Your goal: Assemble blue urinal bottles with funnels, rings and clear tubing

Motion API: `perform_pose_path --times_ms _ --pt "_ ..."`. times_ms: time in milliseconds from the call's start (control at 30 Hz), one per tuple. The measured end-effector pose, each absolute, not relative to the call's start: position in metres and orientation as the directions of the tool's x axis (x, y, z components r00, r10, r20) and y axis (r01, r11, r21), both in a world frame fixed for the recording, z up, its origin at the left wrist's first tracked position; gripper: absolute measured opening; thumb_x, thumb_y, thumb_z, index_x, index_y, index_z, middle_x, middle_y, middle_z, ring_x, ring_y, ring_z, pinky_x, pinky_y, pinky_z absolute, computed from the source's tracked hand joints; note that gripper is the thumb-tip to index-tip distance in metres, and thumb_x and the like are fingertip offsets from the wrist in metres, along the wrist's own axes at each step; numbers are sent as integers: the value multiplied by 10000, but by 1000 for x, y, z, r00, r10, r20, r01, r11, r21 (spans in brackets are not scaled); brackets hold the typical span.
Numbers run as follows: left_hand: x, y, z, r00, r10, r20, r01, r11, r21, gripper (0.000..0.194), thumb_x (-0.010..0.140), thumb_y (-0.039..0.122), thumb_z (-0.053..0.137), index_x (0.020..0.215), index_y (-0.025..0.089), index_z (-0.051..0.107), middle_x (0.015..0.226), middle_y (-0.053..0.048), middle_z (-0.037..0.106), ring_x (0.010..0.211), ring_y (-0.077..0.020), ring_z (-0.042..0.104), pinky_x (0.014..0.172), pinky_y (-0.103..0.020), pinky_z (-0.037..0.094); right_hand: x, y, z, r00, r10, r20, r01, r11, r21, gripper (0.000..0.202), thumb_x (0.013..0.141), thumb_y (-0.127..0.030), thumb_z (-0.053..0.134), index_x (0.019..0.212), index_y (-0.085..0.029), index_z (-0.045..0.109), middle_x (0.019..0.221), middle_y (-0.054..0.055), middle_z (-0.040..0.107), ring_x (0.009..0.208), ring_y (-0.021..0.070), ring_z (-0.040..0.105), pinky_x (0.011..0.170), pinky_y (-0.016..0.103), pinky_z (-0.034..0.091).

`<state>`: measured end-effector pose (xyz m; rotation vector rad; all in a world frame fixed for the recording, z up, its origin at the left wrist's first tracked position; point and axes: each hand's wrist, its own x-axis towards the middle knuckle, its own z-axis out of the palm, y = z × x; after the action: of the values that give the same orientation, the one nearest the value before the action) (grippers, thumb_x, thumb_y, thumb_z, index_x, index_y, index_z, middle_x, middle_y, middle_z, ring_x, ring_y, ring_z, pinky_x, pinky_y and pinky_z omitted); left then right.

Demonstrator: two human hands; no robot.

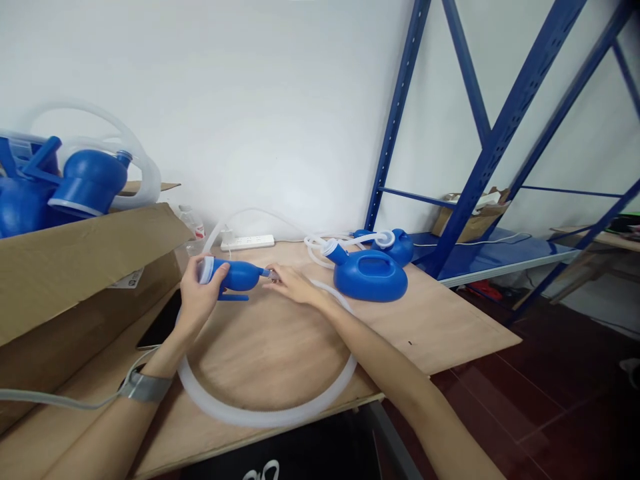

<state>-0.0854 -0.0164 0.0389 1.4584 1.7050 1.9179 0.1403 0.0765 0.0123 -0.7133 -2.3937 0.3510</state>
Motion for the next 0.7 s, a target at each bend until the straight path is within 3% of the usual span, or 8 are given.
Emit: perform_pose_path --times_ms 67,133,300,400,533,700 --pt "-87 -12 36 -568 710 416 320 -275 907 507 733 569 759 1065 222 598 985 -29 607 745 -171 597 522 -255 538 142 80 6 -676 534 508 387 843 -373 422 944 -322 753 1300 -189 569 1145 66 736 1017 202 686 900 296 457" --pt "-87 -11 35 -607 719 337 244 -235 941 509 722 560 774 1047 210 602 945 -19 596 678 -147 576 487 -249 530 143 82 1 -650 553 521 431 833 -347 399 920 -259 771 1273 -194 596 1154 71 742 1050 215 689 931 311 450" --pt "-75 -12 36 -575 790 212 110 -183 977 520 731 601 778 1007 197 602 848 6 588 560 -128 570 455 -259 511 139 79 -4 -587 620 520 577 772 -269 282 903 -351 793 1089 -182 664 1043 82 746 977 230 683 866 313 441" --pt "-68 -13 36 -542 823 168 74 -153 985 533 733 612 778 1009 195 591 812 18 581 532 -122 563 437 -245 487 136 76 -4 -571 671 472 640 725 -256 186 923 -324 758 1009 -182 673 1014 80 744 944 226 673 794 297 420" --pt "-66 -12 36 -570 793 213 97 -192 977 541 719 573 792 1054 191 606 895 -6 602 638 -136 595 458 -231 505 139 79 -5 -530 742 411 641 668 -379 168 919 -345 739 1003 -208 689 979 51 751 892 215 671 723 282 398" --pt "-70 -11 35 -623 743 247 130 -213 968 540 697 533 802 1077 206 602 966 -21 604 702 -154 594 475 -248 533 139 88 -12 -458 804 379 517 588 -622 233 848 -322 791 1039 -232 692 997 18 756 936 207 684 786 283 451"
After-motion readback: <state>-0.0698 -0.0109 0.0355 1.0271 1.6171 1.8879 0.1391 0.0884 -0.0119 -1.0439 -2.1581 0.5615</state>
